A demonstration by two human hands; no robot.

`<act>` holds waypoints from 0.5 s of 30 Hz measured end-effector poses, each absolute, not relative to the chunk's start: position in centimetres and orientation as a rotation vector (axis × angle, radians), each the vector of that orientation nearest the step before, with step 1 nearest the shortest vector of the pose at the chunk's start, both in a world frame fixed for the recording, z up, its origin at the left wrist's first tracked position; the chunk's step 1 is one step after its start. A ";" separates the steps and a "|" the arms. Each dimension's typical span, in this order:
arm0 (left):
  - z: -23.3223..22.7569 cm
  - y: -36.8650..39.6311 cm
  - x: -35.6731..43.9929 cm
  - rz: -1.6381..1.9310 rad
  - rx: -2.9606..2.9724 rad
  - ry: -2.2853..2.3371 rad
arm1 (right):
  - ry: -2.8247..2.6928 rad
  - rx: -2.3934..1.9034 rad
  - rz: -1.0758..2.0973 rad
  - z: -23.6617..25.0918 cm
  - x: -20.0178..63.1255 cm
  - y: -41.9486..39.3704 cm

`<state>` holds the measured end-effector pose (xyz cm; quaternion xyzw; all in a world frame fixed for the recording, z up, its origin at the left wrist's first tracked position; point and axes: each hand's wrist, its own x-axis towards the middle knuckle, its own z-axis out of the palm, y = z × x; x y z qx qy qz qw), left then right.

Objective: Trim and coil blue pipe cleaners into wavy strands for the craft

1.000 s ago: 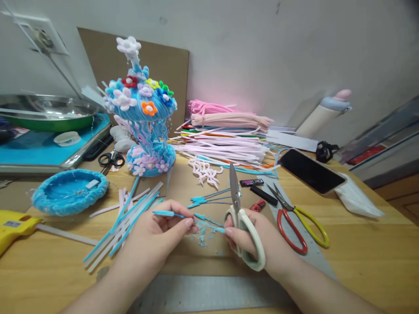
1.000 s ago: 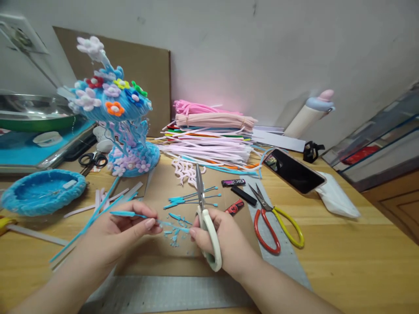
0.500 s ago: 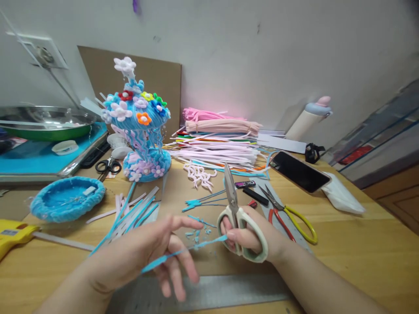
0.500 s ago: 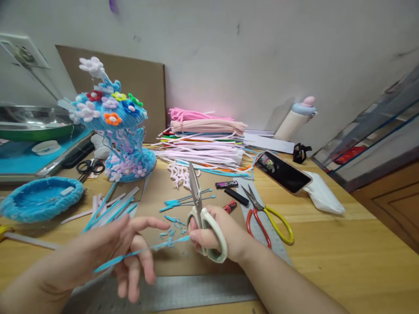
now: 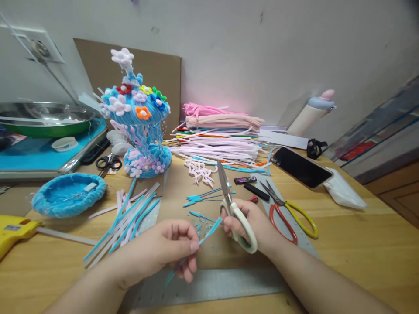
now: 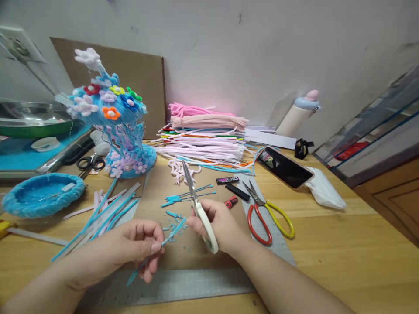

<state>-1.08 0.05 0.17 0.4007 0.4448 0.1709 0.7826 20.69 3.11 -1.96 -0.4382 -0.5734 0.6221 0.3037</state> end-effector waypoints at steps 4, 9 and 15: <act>0.7 0.1 -1.2 0.511 0.848 0.962 | -1.514 -1.070 1.500 -2.3 21.2 2.8; 0.8 0.3 -1.1 0.624 0.849 1.023 | -1.707 -1.152 1.352 -2.3 21.3 2.1; 0.5 0.7 -1.2 0.701 1.226 1.347 | -2.086 -1.455 0.848 -1.4 21.1 2.0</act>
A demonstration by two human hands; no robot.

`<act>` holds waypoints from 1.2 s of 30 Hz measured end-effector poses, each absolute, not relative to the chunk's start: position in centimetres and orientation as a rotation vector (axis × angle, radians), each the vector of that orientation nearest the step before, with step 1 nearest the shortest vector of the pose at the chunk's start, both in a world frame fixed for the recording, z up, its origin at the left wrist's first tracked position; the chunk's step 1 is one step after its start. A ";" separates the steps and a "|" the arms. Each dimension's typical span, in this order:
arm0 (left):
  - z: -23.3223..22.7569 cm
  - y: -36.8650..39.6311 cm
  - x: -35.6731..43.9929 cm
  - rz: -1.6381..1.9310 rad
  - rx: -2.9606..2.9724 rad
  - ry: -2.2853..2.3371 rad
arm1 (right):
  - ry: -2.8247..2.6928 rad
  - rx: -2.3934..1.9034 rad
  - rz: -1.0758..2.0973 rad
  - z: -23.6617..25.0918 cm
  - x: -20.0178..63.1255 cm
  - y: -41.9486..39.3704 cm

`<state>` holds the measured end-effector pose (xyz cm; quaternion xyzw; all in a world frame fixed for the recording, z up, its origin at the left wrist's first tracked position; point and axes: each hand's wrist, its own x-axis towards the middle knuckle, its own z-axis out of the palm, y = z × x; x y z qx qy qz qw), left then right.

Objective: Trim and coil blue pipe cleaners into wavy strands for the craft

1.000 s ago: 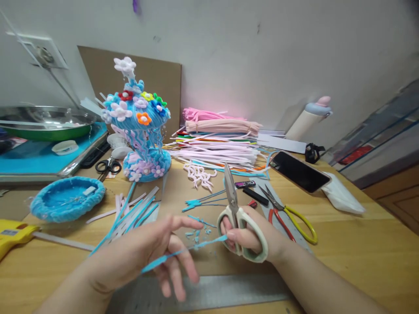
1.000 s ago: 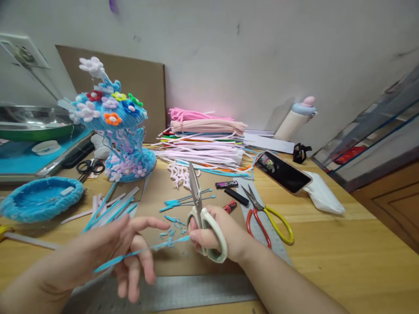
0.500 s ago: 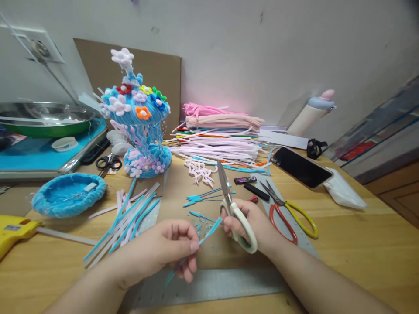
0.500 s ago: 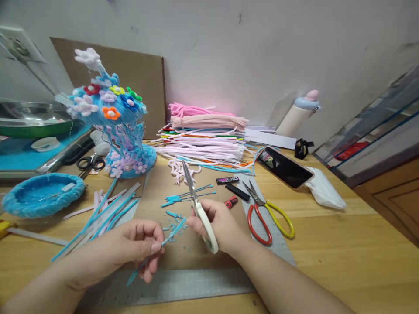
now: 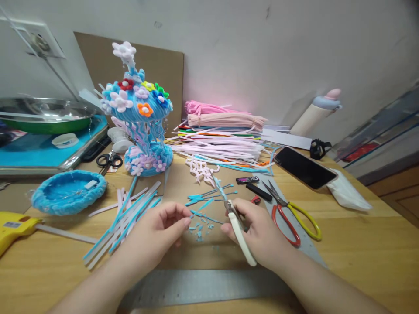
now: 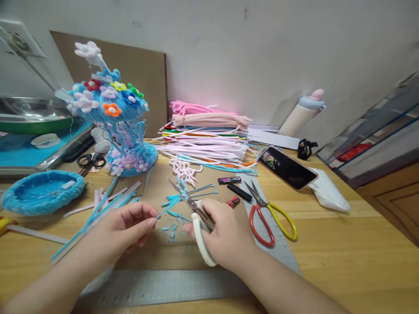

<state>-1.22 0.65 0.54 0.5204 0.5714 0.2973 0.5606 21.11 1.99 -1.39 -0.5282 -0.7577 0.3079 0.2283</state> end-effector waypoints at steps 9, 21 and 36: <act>0.6 0.5 -2.4 0.692 2.086 1.599 | -2.441 -1.352 0.109 0.8 22.6 3.1; 0.8 0.5 -1.7 0.744 1.428 1.376 | -2.217 -1.473 0.604 -0.2 21.5 2.4; 1.1 0.2 -0.7 0.855 0.754 1.098 | -2.249 -1.446 0.429 -0.6 20.8 1.9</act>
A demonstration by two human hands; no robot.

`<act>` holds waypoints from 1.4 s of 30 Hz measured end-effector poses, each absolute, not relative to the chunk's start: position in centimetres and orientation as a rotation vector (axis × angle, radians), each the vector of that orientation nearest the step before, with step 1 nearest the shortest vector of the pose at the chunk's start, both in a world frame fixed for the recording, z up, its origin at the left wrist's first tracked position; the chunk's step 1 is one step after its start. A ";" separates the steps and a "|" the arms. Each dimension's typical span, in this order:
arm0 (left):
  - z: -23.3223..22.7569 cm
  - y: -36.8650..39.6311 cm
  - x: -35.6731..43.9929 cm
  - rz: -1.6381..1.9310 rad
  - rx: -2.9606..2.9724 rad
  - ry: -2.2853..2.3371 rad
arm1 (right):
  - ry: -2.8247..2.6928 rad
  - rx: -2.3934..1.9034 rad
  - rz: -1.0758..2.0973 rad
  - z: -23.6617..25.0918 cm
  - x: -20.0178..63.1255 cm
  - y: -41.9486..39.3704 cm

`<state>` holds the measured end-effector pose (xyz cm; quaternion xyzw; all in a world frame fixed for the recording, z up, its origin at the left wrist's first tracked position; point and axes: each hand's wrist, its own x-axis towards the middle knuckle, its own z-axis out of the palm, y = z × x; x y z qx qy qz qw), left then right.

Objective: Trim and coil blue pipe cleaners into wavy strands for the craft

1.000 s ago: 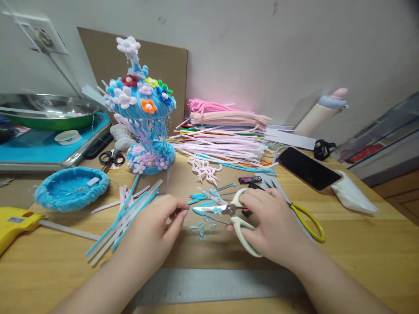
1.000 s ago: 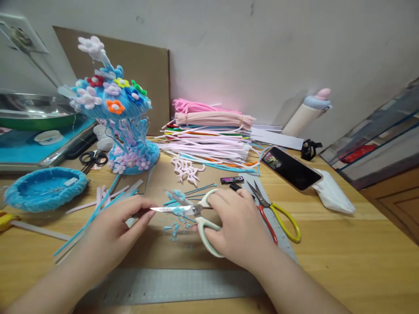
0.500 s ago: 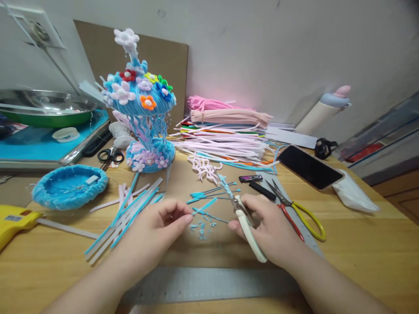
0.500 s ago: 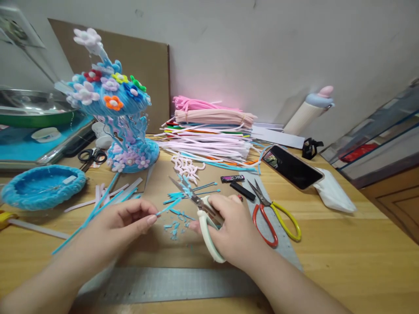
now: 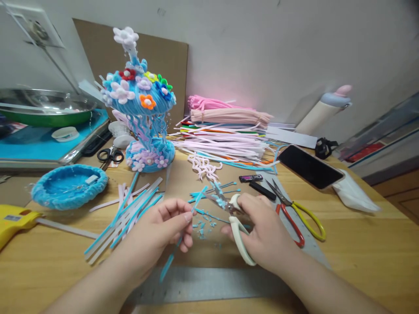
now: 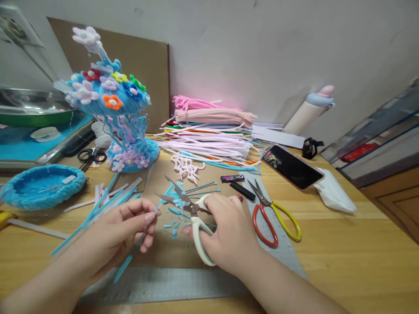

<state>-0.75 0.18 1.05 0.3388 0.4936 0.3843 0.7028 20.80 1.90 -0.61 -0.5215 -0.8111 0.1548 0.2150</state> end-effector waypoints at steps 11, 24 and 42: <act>1.3 0.0 -1.3 0.694 0.650 0.950 | -2.395 -1.220 0.177 -0.6 21.6 2.7; 1.5 0.4 -2.5 0.463 1.021 1.136 | -2.548 -1.117 0.024 -0.6 23.2 4.2; 1.6 0.4 -3.5 0.524 1.060 1.130 | -2.546 -1.039 0.041 -0.3 22.9 3.9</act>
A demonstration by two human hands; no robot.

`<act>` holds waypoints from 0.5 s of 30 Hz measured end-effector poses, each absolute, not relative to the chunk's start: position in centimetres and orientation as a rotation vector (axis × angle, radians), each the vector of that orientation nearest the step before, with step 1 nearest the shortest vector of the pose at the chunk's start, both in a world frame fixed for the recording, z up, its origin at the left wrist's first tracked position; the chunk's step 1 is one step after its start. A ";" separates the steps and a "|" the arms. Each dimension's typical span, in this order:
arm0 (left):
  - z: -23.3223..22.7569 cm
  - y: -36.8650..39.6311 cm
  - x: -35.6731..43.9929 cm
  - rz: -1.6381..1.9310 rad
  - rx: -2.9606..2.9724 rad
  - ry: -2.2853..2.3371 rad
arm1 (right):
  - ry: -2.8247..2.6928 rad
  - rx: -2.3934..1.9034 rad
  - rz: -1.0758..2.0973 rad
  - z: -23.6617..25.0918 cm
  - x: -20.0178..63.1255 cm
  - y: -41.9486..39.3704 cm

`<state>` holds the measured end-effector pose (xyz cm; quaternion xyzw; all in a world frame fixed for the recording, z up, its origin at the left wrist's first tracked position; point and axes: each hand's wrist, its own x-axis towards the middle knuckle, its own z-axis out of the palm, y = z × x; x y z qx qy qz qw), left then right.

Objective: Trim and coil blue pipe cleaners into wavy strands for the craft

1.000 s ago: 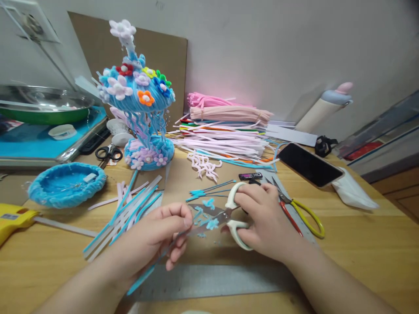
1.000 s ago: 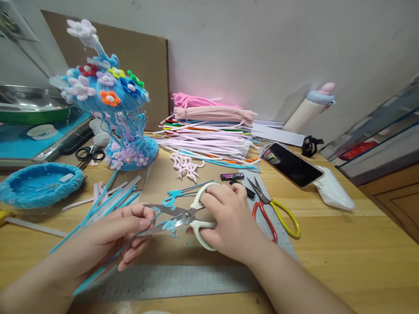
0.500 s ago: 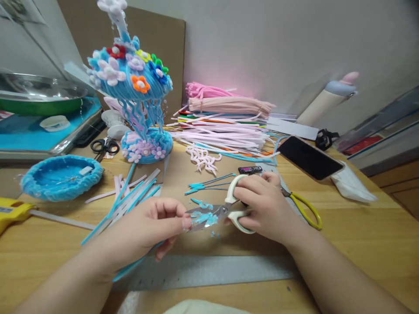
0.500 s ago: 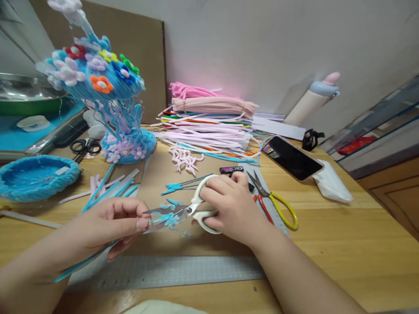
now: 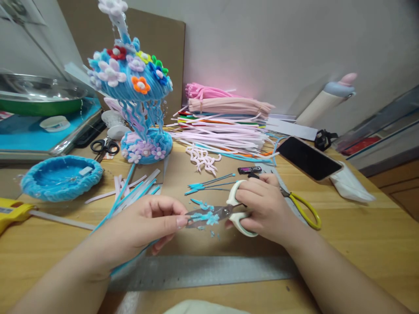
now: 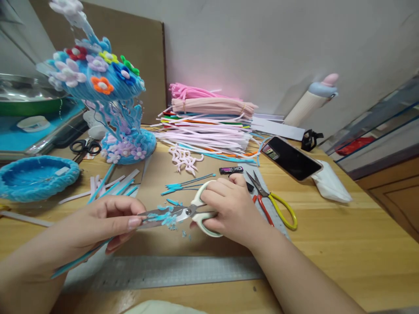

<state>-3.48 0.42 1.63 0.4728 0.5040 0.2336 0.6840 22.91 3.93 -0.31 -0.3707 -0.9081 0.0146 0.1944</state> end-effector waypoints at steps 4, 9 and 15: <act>2.1 0.5 -3.5 0.570 1.025 1.116 | -2.536 -1.063 0.049 -0.4 23.0 4.1; 2.5 0.8 -3.5 0.838 0.810 0.960 | -2.469 -1.199 0.257 -0.7 22.5 3.9; 1.1 0.6 -1.8 1.135 0.844 1.053 | -2.360 -1.340 0.511 -1.2 20.6 2.3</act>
